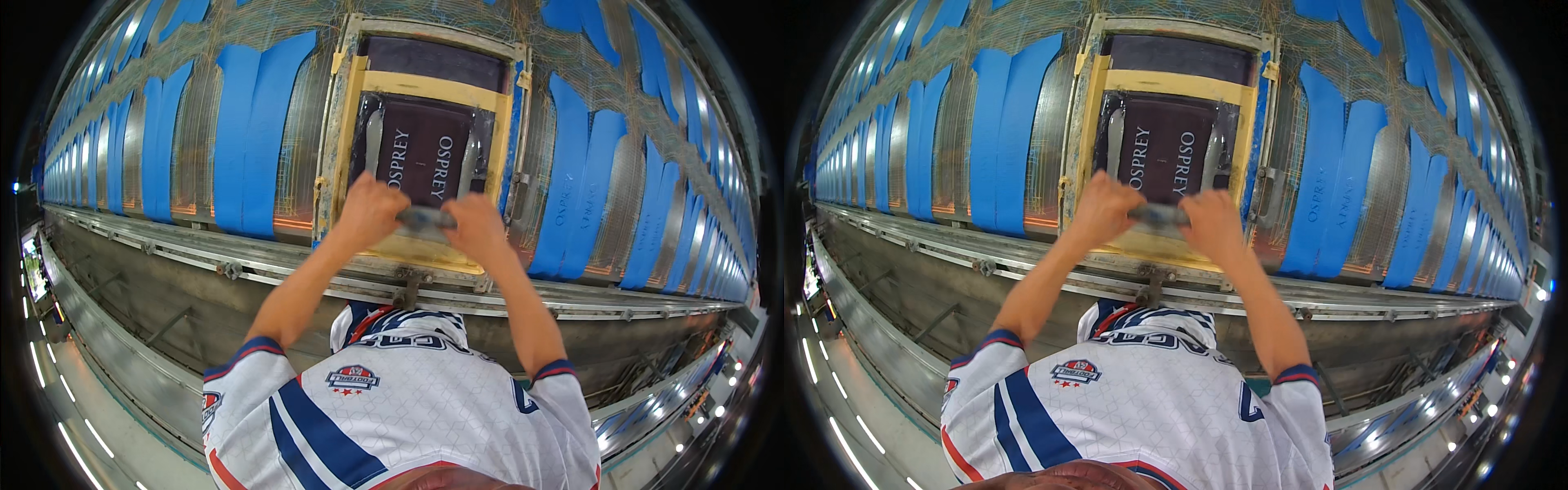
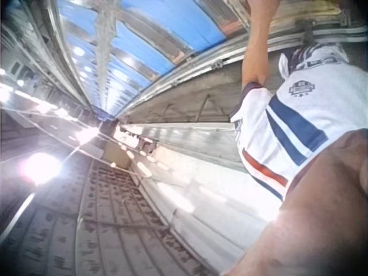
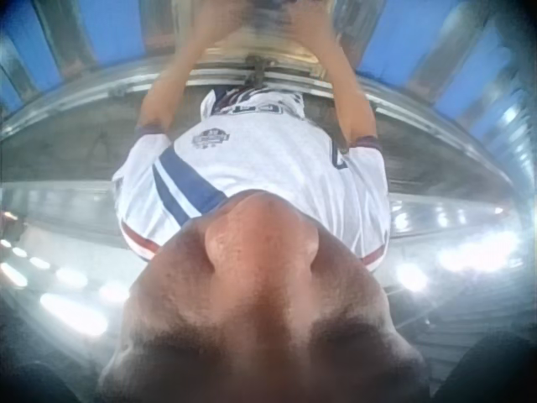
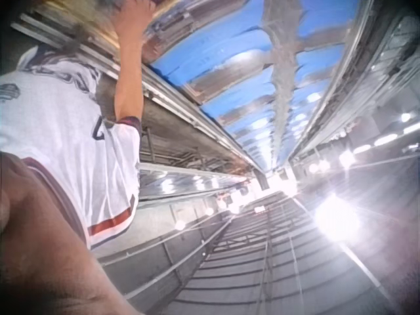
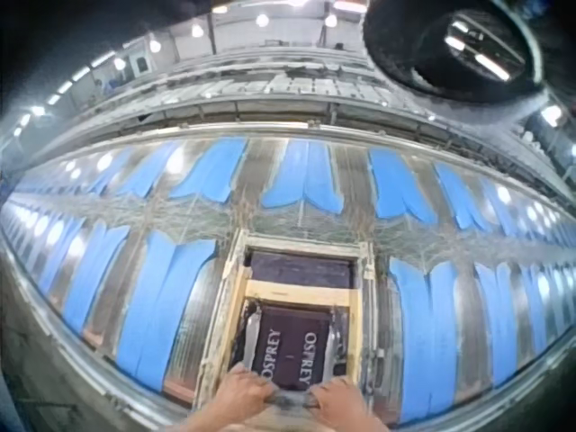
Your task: The person carries a screen printing frame to a conveyor line, pours ink onto the screen, and uses a squeegee to pull ink across the mesh onto blue fabric pieces. The person repeatedly repositions the squeegee and pulls ink across the screen in a continuous motion.
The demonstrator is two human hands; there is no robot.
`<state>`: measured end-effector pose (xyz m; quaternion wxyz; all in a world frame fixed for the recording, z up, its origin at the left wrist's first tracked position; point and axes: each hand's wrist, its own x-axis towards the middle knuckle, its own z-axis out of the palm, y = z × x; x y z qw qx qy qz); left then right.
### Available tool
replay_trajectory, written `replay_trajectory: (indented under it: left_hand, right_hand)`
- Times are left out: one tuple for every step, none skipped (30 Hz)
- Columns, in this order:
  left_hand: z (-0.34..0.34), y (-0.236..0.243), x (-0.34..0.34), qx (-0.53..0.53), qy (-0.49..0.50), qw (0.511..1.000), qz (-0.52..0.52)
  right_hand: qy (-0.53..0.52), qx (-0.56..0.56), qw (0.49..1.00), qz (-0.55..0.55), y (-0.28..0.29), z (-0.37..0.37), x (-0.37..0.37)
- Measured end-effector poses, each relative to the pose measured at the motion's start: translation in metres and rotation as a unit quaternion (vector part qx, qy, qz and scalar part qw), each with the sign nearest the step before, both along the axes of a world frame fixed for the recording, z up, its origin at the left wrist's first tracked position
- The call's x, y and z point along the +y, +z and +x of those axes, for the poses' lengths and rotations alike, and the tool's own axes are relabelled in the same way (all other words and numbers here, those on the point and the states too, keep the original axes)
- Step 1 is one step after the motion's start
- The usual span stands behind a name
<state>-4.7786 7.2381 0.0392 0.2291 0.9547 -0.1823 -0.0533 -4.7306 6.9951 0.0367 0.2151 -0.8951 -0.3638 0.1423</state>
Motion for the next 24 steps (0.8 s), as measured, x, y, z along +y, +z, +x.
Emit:
replay_trajectory:
  left_hand:
    - [0.025,0.0,0.004,-0.02,0.008,1.0,0.019]
    - [0.053,-0.001,0.009,-0.038,0.017,0.998,0.039]
    - [0.083,-0.003,0.015,-0.045,0.023,0.998,0.034]
    - [0.115,-0.004,0.021,-0.053,0.027,0.998,0.029]
    - [0.145,-0.004,0.025,-0.058,0.021,0.997,0.039]
    - [0.166,-0.005,0.028,-0.062,0.017,0.997,0.051]
    - [0.179,-0.008,0.029,-0.059,0.022,0.997,0.048]
    - [0.185,-0.009,0.03,-0.053,0.027,0.997,0.045]
    - [0.187,-0.01,0.029,-0.048,0.032,0.997,0.042]
    - [0.185,-0.011,0.027,-0.033,0.041,0.997,0.055]
    - [0.173,-0.016,0.023,-0.023,0.038,0.998,0.051]
    - [0.162,-0.015,0.021,-0.02,0.039,0.998,0.047]
    - [0.148,-0.014,0.018,-0.018,0.04,0.998,0.044]
    - [0.122,-0.015,0.015,-0.05,0.019,0.998,0.021]
    - [0.091,-0.013,0.011,-0.074,0.013,0.997,0.014]
    - [0.059,-0.017,0.008,-0.067,0.005,0.998,-0.02]
    - [0.023,-0.022,0.005,-0.084,0.008,0.996,-0.031]
    - [-0.004,-0.014,0.0,-0.039,0.013,0.999,-0.016]
    - [-0.023,-0.009,-0.004,-0.058,0.028,0.998,-0.022]
    - [-0.035,-0.007,-0.006,-0.077,0.043,0.996,-0.027]
    - [-0.039,-0.005,-0.006,-0.082,0.04,0.996,-0.019]
    - [-0.044,-0.002,-0.006,-0.087,0.039,0.995,-0.009]
    - [-0.047,0.001,-0.005,-0.095,0.044,0.995,0.003]
    - [-0.048,0.002,-0.004,-0.093,0.045,0.995,-0.005]
  right_hand:
    - [0.006,-0.003,1.0,-0.026,0.004,0.026,0.005]
    - [-0.008,0.015,0.998,-0.062,0.013,0.057,0.015]
    - [-0.02,0.035,0.994,-0.098,0.02,0.089,0.026]
    - [-0.036,0.045,0.995,-0.079,0.019,0.118,0.031]
    - [-0.054,0.053,0.996,-0.057,0.016,0.144,0.033]
    - [-0.046,0.041,0.997,-0.053,0.01,0.168,0.037]
    - [-0.042,0.031,0.997,-0.051,0.006,0.183,0.037]
    - [-0.053,0.029,0.997,-0.038,0.001,0.186,0.038]
    - [-0.063,0.027,0.997,-0.026,-0.003,0.186,0.038]
    - [-0.072,0.025,0.997,-0.014,-0.006,0.184,0.038]
    - [-0.075,0.023,0.997,-0.012,-0.011,0.171,0.036]
    - [-0.074,0.015,0.997,-0.008,-0.009,0.158,0.035]
    - [-0.074,0.007,0.997,-0.004,-0.006,0.142,0.032]
    - [-0.065,0.028,0.997,-0.034,-0.004,0.12,0.03]
    - [-0.049,0.027,0.997,-0.052,-0.003,0.089,0.023]
    - [-0.034,0.021,0.997,-0.071,-0.004,0.057,0.016]
    - [-0.027,0.047,0.995,-0.083,-0.005,0.023,0.012]
    - [-0.025,0.074,0.992,-0.098,-0.003,-0.002,0.007]
    - [-0.023,0.073,0.996,-0.047,0.003,-0.011,0.003]
    - [-0.021,0.074,0.997,0.006,0.008,-0.019,-0.001]
    - [-0.018,0.075,0.995,0.059,0.011,-0.023,-0.005]
    - [-0.06,0.134,0.983,0.115,0.008,-0.012,-0.015]
    - [-0.153,0.047,0.979,0.125,0.005,0.001,-0.024]
    - [-0.245,-0.042,0.959,0.134,0.0,0.016,-0.035]
